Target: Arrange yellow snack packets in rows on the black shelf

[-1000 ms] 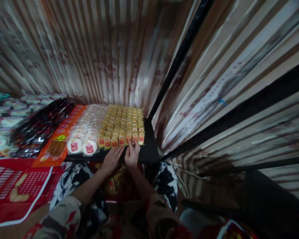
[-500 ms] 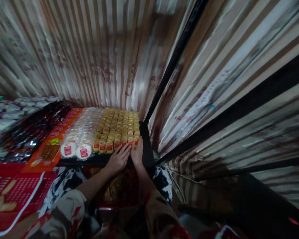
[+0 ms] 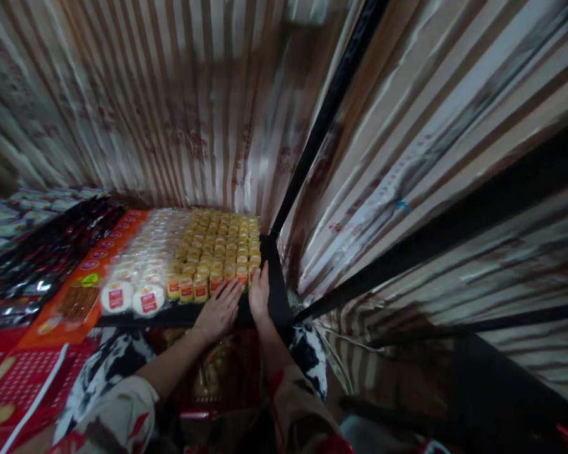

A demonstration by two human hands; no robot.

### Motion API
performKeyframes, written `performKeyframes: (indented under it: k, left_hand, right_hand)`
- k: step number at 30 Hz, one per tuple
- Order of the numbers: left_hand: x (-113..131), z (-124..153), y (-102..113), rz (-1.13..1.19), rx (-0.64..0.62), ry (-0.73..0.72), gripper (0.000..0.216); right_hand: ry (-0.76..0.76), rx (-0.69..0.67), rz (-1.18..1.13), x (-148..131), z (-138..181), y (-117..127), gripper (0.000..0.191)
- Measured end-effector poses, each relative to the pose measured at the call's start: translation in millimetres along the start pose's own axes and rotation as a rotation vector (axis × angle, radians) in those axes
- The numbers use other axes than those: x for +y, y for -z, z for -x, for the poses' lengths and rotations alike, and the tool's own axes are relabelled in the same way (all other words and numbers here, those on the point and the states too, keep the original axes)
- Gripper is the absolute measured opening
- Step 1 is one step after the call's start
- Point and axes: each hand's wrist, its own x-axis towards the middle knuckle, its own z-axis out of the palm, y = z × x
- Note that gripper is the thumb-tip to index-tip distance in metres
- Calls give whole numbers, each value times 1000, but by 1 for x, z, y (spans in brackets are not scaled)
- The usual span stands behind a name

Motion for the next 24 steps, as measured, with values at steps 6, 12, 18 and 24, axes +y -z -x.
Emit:
performKeyframes:
  k: [6,12,18,24]
  left_hand:
    - [0,0,-4,7,-13,19,43]
    - [0,2,-2,38,-40,17,45]
    - [-6,2,3,99,-49,-7,46]
    - [22,51,-1,351,-102,133,36]
  right_hand:
    - [45,-36,34,-1,0,-16,63]
    - [-24,-124,4,-13,3,-5,67]
    - [89,65,-21,-33,15,13,61]
    - [232,-64,-249,-42,87,49,39]
